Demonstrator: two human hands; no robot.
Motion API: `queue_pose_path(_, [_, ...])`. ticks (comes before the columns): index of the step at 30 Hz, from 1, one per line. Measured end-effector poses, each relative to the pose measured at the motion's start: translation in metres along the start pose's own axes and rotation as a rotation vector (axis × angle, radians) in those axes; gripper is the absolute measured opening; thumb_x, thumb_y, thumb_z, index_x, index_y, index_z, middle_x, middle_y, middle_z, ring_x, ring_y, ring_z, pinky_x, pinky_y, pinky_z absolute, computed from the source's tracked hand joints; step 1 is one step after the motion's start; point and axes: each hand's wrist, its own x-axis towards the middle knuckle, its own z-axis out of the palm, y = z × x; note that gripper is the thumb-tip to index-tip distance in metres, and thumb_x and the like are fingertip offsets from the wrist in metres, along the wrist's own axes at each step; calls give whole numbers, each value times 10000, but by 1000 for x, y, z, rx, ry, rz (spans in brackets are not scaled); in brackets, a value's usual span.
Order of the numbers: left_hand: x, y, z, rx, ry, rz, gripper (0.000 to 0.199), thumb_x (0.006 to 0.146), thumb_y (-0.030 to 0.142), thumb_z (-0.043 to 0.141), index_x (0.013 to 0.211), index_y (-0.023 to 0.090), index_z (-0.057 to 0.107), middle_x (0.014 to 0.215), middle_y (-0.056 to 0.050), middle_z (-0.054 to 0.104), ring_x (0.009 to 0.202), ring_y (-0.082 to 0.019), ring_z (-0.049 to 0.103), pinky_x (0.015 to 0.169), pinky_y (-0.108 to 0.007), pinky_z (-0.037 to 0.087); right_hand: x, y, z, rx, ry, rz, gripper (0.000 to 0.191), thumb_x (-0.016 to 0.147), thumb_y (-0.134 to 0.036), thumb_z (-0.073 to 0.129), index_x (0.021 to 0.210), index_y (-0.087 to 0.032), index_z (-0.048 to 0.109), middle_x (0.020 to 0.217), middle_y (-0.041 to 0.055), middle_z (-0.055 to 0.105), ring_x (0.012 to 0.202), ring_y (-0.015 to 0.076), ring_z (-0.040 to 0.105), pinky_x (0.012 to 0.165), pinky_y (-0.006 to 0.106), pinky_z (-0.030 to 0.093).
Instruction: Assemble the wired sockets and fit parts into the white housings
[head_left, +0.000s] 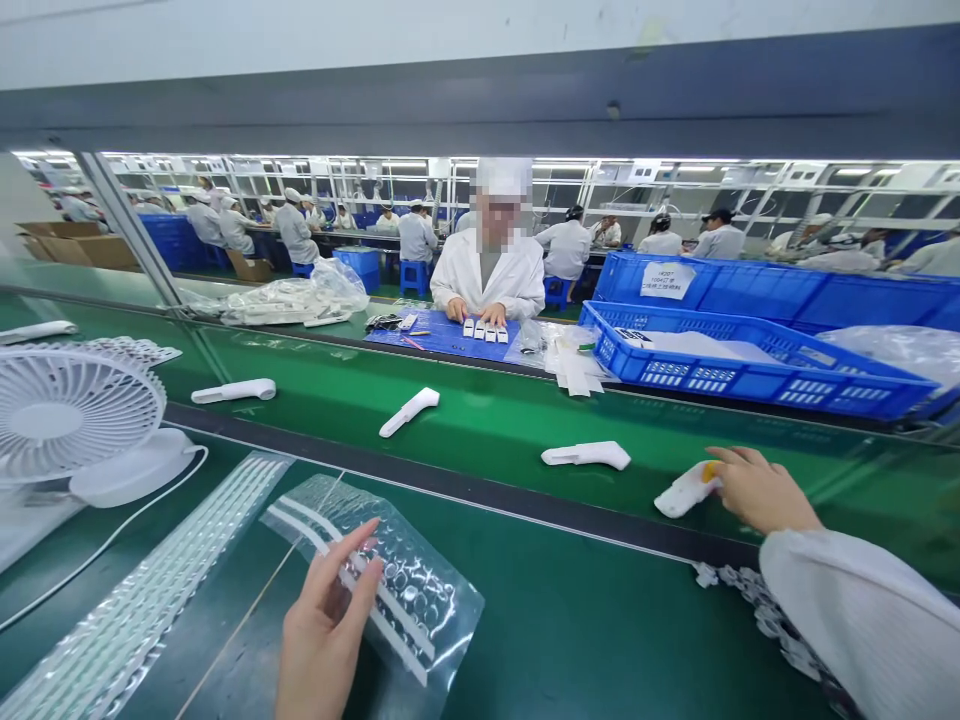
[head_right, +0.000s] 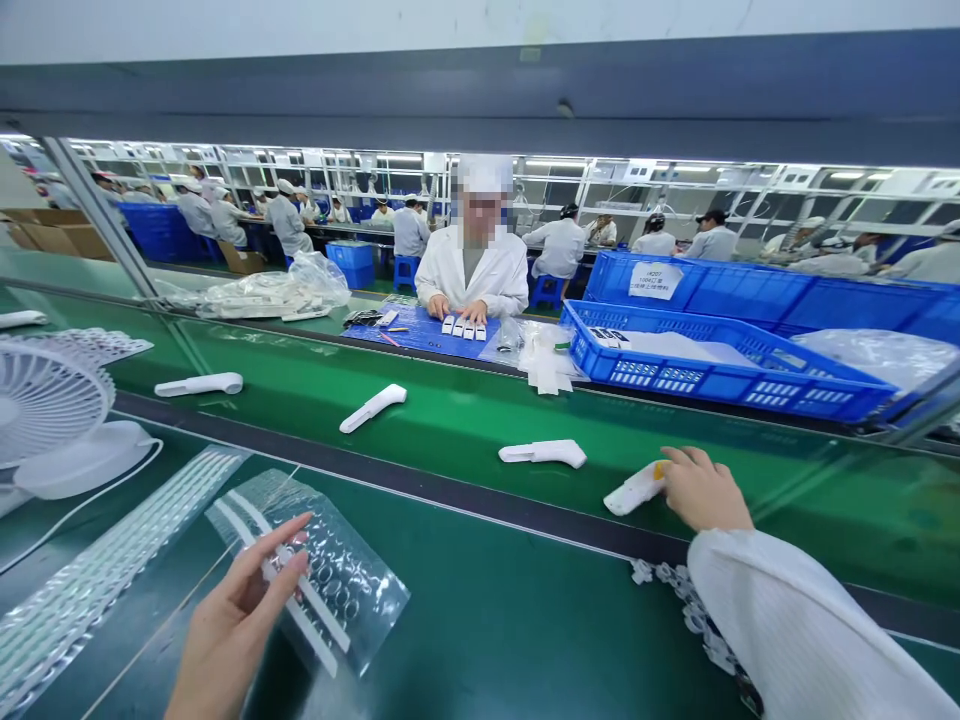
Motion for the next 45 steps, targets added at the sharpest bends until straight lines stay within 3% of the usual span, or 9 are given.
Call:
queue_pose_path(3, [1, 1, -2, -68, -66, -65, 418, 751, 491, 550, 1120, 296, 558, 1181, -14, 535, 958, -219, 552, 702, -243, 477, -3, 0, -12, 53, 61, 9, 134, 738, -242, 513, 671, -174, 606, 1025, 210, 613, 958, 405, 551, 526, 384, 417])
queue_pose_path(6, [2, -2, -3, -113, -111, -55, 447, 761, 475, 554, 1169, 299, 515, 1101, -21, 536, 777, -173, 564, 608, -228, 469, -9, -32, -23, 177, 81, -37, 173, 776, -288, 444, 801, -181, 578, 845, 171, 658, 673, 297, 635, 467, 348, 438])
queue_pose_path(10, [2, -4, -1, -218, -219, -99, 525, 747, 454, 594, 1229, 290, 466, 919, -6, 600, 753, -179, 571, 629, -230, 484, -34, -129, -24, 384, 80, -228, 110, 751, -313, 524, 814, -224, 536, 856, 46, 654, 716, 190, 638, 649, 280, 515])
queue_pose_path(13, [-2, 2, 2, -281, -254, -104, 532, 747, 431, 608, 1234, 273, 460, 879, 1, 616, 771, -181, 571, 647, -224, 485, -57, -204, -16, 487, 103, -311, 82, 786, -270, 486, 809, -197, 513, 893, 67, 614, 777, 170, 627, 713, 274, 520])
queue_pose_path(16, [-7, 9, 3, -303, -270, -116, 511, 769, 407, 586, 1240, 267, 447, 816, 5, 606, 693, -164, 553, 603, -221, 476, -73, -246, -4, 571, 168, -354, 125, 852, -239, 391, 844, -179, 501, 1000, 113, 576, 852, 179, 611, 710, 298, 531])
queue_pose_path(21, [-10, 9, 4, -290, -333, -117, 493, 809, 361, 540, 1275, 286, 398, 907, -25, 616, 779, -189, 568, 614, -240, 470, -74, -247, 3, 534, 292, -436, 140, 850, -253, 422, 913, -190, 530, 1003, 104, 589, 901, 235, 582, 700, 388, 527])
queue_pose_path(28, [-11, 9, 10, -386, -316, -112, 473, 743, 299, 622, 1184, 228, 466, 815, -8, 654, 786, -178, 609, 670, -218, 489, -81, -265, -40, 667, 437, -498, 58, 837, -197, 475, 875, -169, 509, 870, 84, 553, 793, 191, 529, 625, 331, 472])
queue_pose_path(35, [-17, 16, 13, -508, -316, -154, 467, 679, 229, 672, 1098, 204, 468, 751, 20, 652, 702, -141, 616, 670, -190, 492, -97, -299, -30, 679, 377, -491, 54, 807, -134, 506, 775, -178, 508, 787, 47, 560, 714, 176, 499, 560, 304, 398])
queue_pose_path(45, [-19, 11, 10, -362, -428, -49, 336, 783, 214, 565, 1108, 241, 482, 815, 5, 610, 751, -160, 600, 716, -224, 482, -94, -296, -26, 732, 141, -437, 116, 821, -139, 476, 770, -208, 554, 742, 28, 592, 712, 189, 537, 605, 323, 436])
